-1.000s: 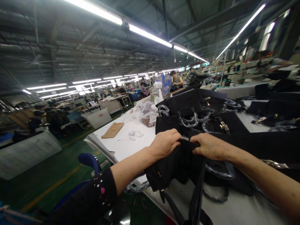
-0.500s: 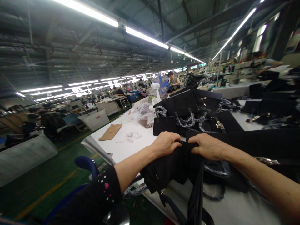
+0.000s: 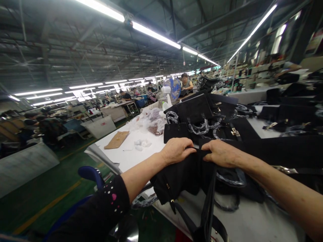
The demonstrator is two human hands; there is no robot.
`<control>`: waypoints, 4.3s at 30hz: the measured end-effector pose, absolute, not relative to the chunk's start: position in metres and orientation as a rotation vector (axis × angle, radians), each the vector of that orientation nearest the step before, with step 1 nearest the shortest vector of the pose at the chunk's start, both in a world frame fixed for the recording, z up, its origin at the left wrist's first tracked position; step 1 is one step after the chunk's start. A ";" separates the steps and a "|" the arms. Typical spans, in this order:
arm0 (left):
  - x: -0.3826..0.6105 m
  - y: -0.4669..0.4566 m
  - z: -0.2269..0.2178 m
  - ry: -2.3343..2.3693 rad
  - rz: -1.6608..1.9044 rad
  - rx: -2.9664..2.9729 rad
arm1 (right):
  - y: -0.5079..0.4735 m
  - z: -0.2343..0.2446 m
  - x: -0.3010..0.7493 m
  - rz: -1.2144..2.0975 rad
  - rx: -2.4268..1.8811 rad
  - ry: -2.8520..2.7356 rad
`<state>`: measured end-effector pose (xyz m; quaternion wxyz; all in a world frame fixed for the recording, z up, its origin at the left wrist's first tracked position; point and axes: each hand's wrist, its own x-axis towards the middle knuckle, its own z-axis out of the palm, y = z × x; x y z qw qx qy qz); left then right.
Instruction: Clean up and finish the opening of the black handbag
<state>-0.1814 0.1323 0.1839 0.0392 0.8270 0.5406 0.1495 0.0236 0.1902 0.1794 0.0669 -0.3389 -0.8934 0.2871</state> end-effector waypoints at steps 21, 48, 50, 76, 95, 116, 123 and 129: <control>-0.253 0.105 0.200 1.616 0.301 1.839 | 0.194 0.180 0.021 0.944 -1.079 -2.662; -0.177 0.095 0.186 1.887 0.864 2.501 | 0.186 0.175 0.018 0.835 -1.099 -2.689; -0.176 0.094 0.184 1.877 0.886 2.516 | 0.186 0.174 0.018 0.835 -1.096 -2.688; -0.172 0.112 0.173 1.962 0.871 2.403 | 0.188 0.176 0.022 0.881 -1.138 -2.669; -0.177 0.115 0.169 1.838 0.886 2.477 | 0.188 0.177 0.021 0.857 -1.205 -2.643; -0.173 0.108 0.175 1.890 0.575 2.618 | 0.188 0.178 0.021 0.870 -1.196 -2.639; -0.179 0.102 0.166 2.026 0.720 2.587 | 0.185 0.180 0.023 0.870 -1.218 -2.641; -0.182 0.103 0.163 1.996 0.835 2.548 | 0.182 0.183 0.021 0.858 -1.244 -2.643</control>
